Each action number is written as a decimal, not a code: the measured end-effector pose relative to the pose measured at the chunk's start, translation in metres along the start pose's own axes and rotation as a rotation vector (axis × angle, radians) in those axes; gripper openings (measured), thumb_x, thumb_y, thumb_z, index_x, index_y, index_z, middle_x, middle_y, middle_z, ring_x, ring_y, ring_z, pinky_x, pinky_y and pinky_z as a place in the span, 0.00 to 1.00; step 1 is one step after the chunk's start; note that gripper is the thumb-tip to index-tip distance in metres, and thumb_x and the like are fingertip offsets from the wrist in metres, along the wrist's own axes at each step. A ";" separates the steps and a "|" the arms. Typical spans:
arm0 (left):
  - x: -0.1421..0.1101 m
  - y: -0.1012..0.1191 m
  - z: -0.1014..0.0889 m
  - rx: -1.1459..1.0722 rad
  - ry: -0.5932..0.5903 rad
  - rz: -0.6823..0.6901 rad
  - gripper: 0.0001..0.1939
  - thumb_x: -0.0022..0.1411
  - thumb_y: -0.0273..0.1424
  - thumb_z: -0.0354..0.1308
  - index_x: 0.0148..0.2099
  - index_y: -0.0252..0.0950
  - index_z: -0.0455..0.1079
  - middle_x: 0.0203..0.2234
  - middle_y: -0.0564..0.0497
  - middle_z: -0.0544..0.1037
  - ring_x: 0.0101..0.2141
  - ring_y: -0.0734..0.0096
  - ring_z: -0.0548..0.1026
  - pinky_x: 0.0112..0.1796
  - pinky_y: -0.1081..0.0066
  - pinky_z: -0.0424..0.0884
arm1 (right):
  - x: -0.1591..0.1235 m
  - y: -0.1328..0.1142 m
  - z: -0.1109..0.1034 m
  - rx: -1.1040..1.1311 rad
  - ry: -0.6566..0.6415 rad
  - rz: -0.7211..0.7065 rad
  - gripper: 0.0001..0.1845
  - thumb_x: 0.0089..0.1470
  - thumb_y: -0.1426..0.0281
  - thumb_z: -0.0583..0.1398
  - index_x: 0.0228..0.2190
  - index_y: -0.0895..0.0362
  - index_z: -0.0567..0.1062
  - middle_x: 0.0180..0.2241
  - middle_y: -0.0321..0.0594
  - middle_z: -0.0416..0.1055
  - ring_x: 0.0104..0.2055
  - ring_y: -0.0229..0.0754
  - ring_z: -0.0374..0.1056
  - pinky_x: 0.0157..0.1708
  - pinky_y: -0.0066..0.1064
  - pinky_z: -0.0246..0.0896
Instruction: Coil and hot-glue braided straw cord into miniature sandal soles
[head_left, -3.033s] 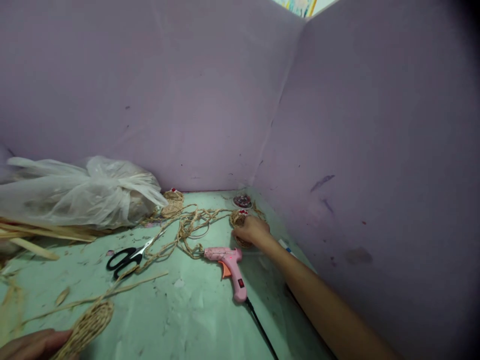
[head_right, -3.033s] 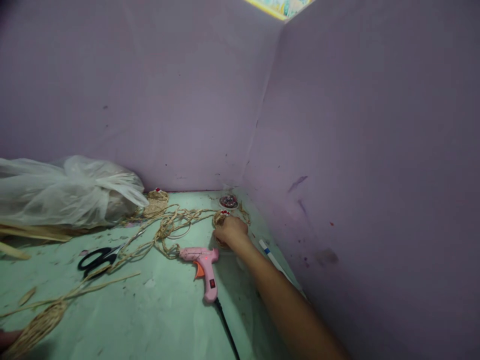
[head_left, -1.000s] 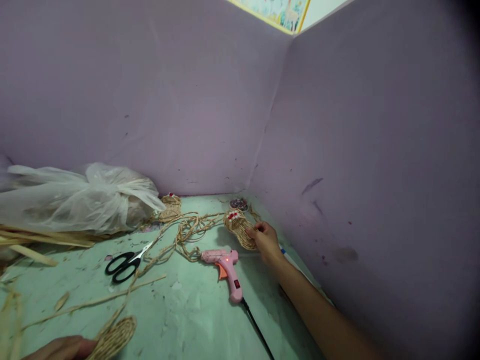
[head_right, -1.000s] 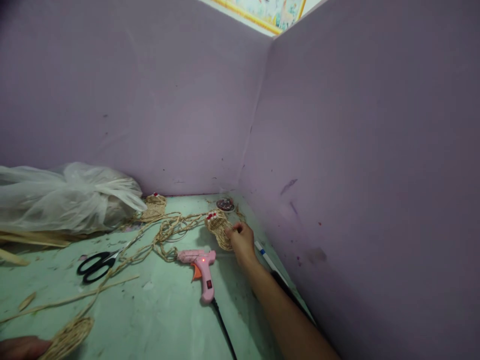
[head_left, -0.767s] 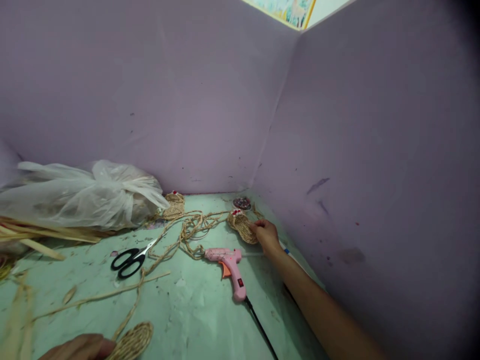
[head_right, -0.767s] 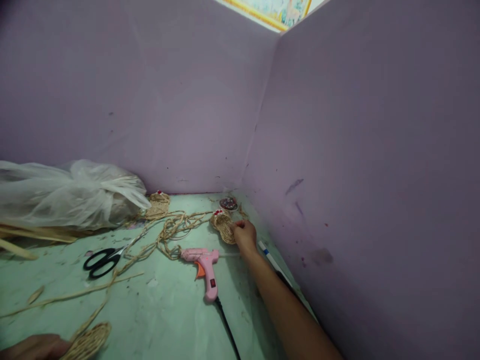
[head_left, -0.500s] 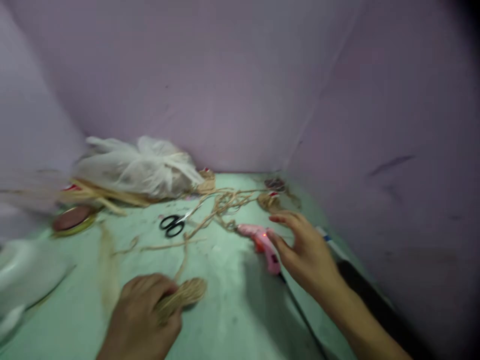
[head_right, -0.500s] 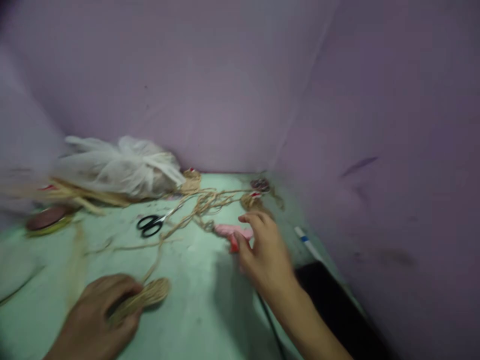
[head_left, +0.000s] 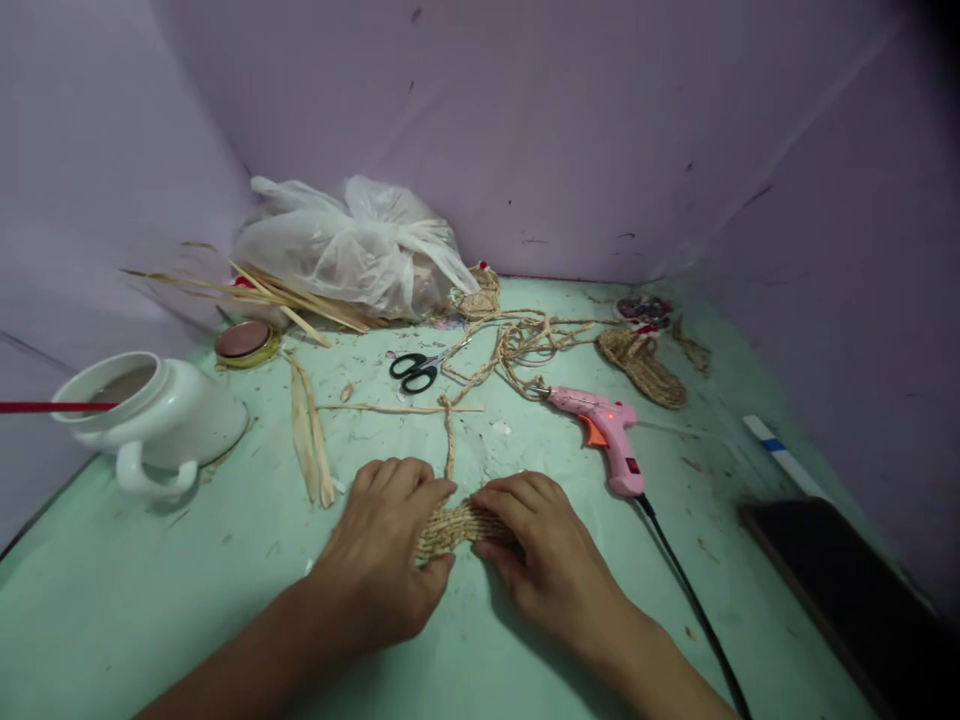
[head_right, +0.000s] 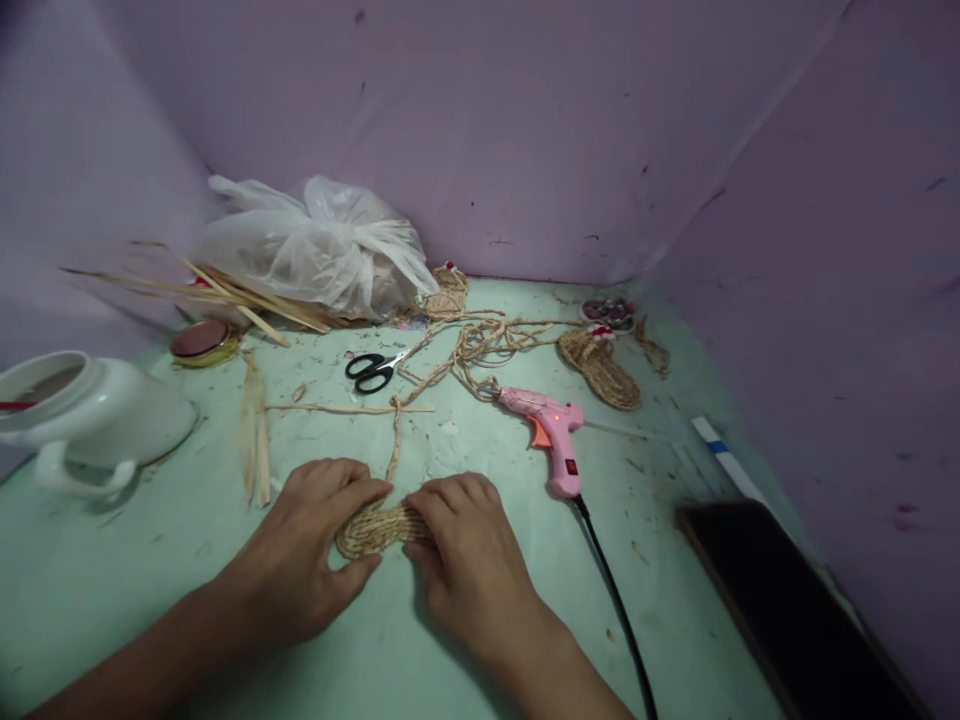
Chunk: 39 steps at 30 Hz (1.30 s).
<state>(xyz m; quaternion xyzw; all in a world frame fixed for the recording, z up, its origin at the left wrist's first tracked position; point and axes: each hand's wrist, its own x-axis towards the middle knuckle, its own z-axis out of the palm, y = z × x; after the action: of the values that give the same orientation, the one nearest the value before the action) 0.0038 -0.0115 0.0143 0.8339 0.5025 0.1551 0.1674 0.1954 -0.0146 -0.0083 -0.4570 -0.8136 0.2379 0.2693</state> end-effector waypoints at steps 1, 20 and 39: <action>0.000 -0.003 -0.003 0.003 -0.010 -0.017 0.22 0.48 0.27 0.58 0.48 0.37 0.67 0.40 0.46 0.68 0.42 0.57 0.65 0.46 0.54 0.60 | 0.000 -0.001 0.000 -0.002 0.007 0.002 0.18 0.49 0.77 0.62 0.43 0.55 0.71 0.41 0.43 0.72 0.43 0.49 0.63 0.44 0.46 0.60; -0.004 0.005 -0.012 0.123 -0.128 -0.098 0.18 0.48 0.34 0.65 0.42 0.36 0.70 0.37 0.47 0.73 0.41 0.55 0.69 0.46 0.52 0.60 | -0.008 0.008 -0.004 -0.109 0.012 0.044 0.19 0.49 0.73 0.64 0.45 0.55 0.69 0.41 0.44 0.69 0.43 0.50 0.62 0.42 0.47 0.59; 0.002 -0.010 -0.035 -0.059 -0.322 -0.432 0.05 0.48 0.29 0.53 0.29 0.40 0.70 0.24 0.55 0.74 0.26 0.69 0.70 0.27 0.71 0.60 | -0.003 0.007 0.009 0.002 0.116 -0.026 0.16 0.53 0.74 0.58 0.45 0.53 0.66 0.41 0.45 0.67 0.44 0.48 0.64 0.42 0.41 0.64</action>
<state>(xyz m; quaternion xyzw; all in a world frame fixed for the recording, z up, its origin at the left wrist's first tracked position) -0.0180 -0.0009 0.0419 0.7160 0.6309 -0.0042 0.2988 0.1952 -0.0155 -0.0201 -0.4590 -0.8025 0.2082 0.3194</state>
